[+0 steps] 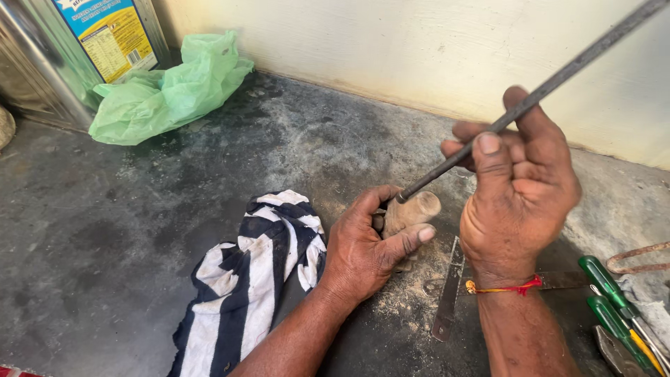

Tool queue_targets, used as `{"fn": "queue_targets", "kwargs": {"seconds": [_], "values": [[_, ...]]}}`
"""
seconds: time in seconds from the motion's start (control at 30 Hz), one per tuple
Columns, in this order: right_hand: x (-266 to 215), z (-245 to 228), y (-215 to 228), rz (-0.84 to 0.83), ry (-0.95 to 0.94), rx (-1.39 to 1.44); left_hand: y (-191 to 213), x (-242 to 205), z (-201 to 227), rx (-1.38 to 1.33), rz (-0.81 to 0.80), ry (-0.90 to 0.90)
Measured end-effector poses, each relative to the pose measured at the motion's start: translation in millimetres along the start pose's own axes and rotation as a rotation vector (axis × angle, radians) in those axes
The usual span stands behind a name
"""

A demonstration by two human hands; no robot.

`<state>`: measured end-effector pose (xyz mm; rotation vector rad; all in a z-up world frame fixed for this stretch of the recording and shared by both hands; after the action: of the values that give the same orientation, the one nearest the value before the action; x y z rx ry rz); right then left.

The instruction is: The person disassembles a metal mechanical component on a workbench. They scrape the surface with a file, use a metal rod to push internal parts out of the housing, and wipe the disassembled pieces with a cloth.

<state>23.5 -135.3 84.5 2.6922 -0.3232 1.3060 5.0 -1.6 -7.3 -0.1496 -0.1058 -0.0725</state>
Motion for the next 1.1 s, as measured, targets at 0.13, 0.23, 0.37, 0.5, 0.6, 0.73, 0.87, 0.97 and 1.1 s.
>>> {"fn": "queue_targets", "kwargs": {"seconds": [0.13, 0.23, 0.37, 0.5, 0.6, 0.73, 0.87, 0.97, 1.1], "values": [[1.4, 1.5, -0.5, 0.006, -0.096, 0.010, 0.2, -0.1, 2.6, 0.149, 0.018, -0.218], [-3.2, 7.7, -0.4, -0.026, -0.028, -0.124, 0.7, -1.7, 0.5, 0.128, 0.012, -0.196], [-4.1, 16.7, 5.8, 0.038, -0.051, -0.131, -0.1, -2.1, -1.0, 0.101, 0.002, -0.202], [-0.9, 11.2, 5.3, 0.022, -0.041, -0.067, 0.2, -1.2, 0.1, 0.130, 0.032, -0.236], [-2.7, 2.4, 1.0, -0.036, -0.038, -0.011, 0.8, -2.6, -0.1, 0.153, 0.043, -0.268], [-0.8, -1.9, -2.1, -0.030, -0.031, -0.122, -0.7, -1.6, 0.8, 0.156, 0.035, -0.263], [1.4, 2.4, 1.2, 0.057, -0.016, -0.509, -0.7, -1.5, -0.2, 0.147, 0.006, -0.172], [1.5, 4.2, 3.7, 0.045, 0.016, -0.234, -0.6, -1.3, 2.0, 0.159, 0.022, -0.211], [1.4, 4.1, 3.0, 0.058, -0.013, -0.045, -0.9, -0.4, 2.5, 0.121, 0.019, -0.143]]}}
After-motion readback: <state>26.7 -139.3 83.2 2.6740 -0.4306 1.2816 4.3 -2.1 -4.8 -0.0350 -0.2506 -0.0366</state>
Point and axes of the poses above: each hand's wrist, its own x-axis towards the middle knuckle, its own y-axis out of the back of the hand, z = x × y, the point moved 2 cm from there along x, towards the middle knuckle, and after that the axes turned 8 degrees about -x, right-handed, at the moved point
